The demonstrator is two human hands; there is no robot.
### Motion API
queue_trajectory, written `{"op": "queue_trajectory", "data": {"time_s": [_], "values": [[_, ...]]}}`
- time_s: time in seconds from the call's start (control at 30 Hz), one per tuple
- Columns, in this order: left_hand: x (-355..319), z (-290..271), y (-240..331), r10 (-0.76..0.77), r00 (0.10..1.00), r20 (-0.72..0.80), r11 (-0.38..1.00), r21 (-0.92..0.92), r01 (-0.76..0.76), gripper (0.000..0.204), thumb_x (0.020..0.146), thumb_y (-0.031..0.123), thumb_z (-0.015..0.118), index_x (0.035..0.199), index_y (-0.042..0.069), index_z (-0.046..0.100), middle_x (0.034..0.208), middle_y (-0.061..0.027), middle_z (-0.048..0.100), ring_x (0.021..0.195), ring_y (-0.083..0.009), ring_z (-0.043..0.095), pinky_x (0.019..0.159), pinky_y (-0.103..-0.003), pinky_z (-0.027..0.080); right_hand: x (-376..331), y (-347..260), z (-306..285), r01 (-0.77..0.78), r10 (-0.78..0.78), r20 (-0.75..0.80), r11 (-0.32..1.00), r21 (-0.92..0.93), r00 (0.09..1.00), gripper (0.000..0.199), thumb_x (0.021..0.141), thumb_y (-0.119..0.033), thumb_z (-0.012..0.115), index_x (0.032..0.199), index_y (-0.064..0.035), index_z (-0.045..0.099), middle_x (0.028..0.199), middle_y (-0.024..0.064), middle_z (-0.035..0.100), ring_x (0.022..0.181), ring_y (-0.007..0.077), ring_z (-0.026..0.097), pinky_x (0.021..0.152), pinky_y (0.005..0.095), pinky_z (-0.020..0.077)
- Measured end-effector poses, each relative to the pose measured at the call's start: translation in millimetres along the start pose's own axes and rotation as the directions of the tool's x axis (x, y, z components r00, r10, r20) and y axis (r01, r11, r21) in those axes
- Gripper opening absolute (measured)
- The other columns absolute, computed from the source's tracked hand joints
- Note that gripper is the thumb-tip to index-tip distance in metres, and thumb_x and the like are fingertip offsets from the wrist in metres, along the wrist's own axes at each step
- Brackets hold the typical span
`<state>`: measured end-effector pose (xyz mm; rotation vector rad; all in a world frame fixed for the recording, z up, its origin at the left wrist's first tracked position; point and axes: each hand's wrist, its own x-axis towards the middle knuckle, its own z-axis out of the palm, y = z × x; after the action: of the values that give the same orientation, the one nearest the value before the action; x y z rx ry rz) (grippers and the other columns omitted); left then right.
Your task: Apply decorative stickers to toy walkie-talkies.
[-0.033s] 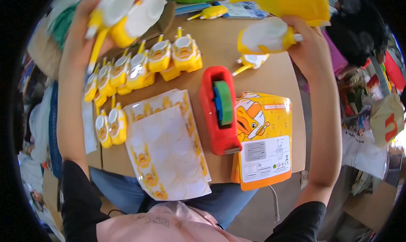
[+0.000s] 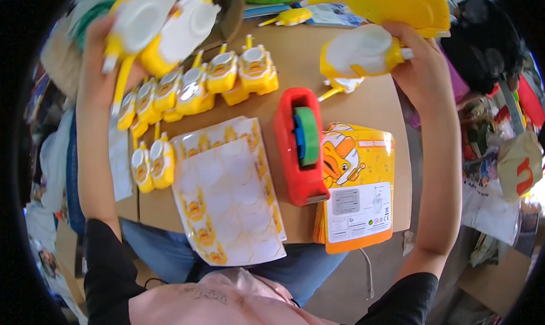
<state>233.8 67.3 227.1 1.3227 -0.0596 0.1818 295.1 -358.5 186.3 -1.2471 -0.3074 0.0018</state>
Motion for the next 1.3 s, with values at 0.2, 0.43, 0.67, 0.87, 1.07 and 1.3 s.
{"op": "queue_trajectory", "data": {"time_s": [0.2, 0.43, 0.67, 0.87, 1.07, 1.3], "values": [[-185, -97, -35, -0.220, 0.975, 0.038, 0.899, -0.380, 0.217, 0.078, 0.075, 0.053, 0.067, 0.135, 0.007, 0.047, 0.131, -0.0122, 0.054, 0.126, -0.0283, 0.050, 0.103, -0.051, 0.042, -48, -4, 92, -0.077, 0.233, 0.344, 0.908, -0.412, 0.910, 0.025, 0.090, -0.015, 0.064, 0.109, 0.0008, 0.064, 0.104, 0.0114, 0.069, 0.099, 0.0181, 0.066, 0.088, 0.0313, 0.0529], [-303, -124, -71, -0.284, 0.885, -0.368, 0.870, -0.487, 0.077, 0.079, 0.084, 0.061, 0.050, 0.142, 0.007, 0.040, 0.139, -0.0145, 0.048, 0.127, -0.0307, 0.047, 0.103, -0.049, 0.041, -56, 58, 180, -0.506, 0.836, 0.325, 0.531, -0.679, 0.442, 0.037, 0.084, -0.014, 0.066, 0.119, -0.0074, 0.057, 0.096, 0.0043, 0.067, 0.086, 0.0121, 0.067, 0.071, 0.0328, 0.0594], [-343, -183, -68, -0.162, 0.945, -0.282, 0.896, -0.443, 0.021, 0.072, 0.087, 0.063, 0.044, 0.139, 0.013, 0.045, 0.134, -0.0069, 0.052, 0.121, -0.0301, 0.050, 0.086, -0.059, 0.048, -5, 109, 168, -0.510, 0.992, 0.044, 0.098, -0.854, 0.117, 0.037, 0.079, -0.013, 0.067, 0.113, -0.0037, 0.058, 0.104, 0.0065, 0.065, 0.084, 0.0193, 0.069, 0.072, 0.0398, 0.0613], [-323, -222, -97, -0.220, 0.949, -0.228, 0.818, -0.573, 0.052, 0.065, 0.089, 0.060, 0.045, 0.138, 0.017, 0.047, 0.137, -0.0063, 0.051, 0.126, -0.0296, 0.046, 0.089, -0.066, 0.041, 25, 124, 164, 0.097, 0.865, 0.210, 0.187, -0.978, 0.456, 0.041, 0.078, -0.015, 0.070, 0.115, -0.0019, 0.059, 0.100, 0.0106, 0.065, 0.088, 0.0185, 0.065, 0.069, 0.0300, 0.0589], [-302, -234, -110, -0.252, 0.914, -0.320, 0.870, -0.488, 0.069, 0.066, 0.093, 0.053, 0.045, 0.145, 0.012, 0.037, 0.136, -0.0089, 0.052, 0.131, -0.0289, 0.045, 0.097, -0.063, 0.041, 87, 74, 110, -0.111, 0.461, 0.050, 0.315, -0.943, 0.886, 0.039, 0.087, -0.030, 0.065, 0.119, -0.0078, 0.062, 0.084, 0.0015, 0.067, 0.075, 0.0142, 0.067, 0.062, 0.0282, 0.0571], [-283, -235, -114, -0.270, 0.817, -0.510, 0.959, -0.064, 0.278, 0.057, 0.095, 0.030, 0.051, 0.144, 0.002, 0.039, 0.142, -0.0130, 0.047, 0.130, -0.0244, 0.046, 0.108, -0.037, 0.035, 112, 155, -65, 0.238, 0.434, 0.063, -0.363, -0.901, 0.899, 0.092, 0.062, -0.019, 0.083, 0.142, -0.0216, 0.037, 0.139, 0.0240, 0.042, 0.126, 0.0409, 0.045, 0.099, 0.0540, 0.0445]]}}
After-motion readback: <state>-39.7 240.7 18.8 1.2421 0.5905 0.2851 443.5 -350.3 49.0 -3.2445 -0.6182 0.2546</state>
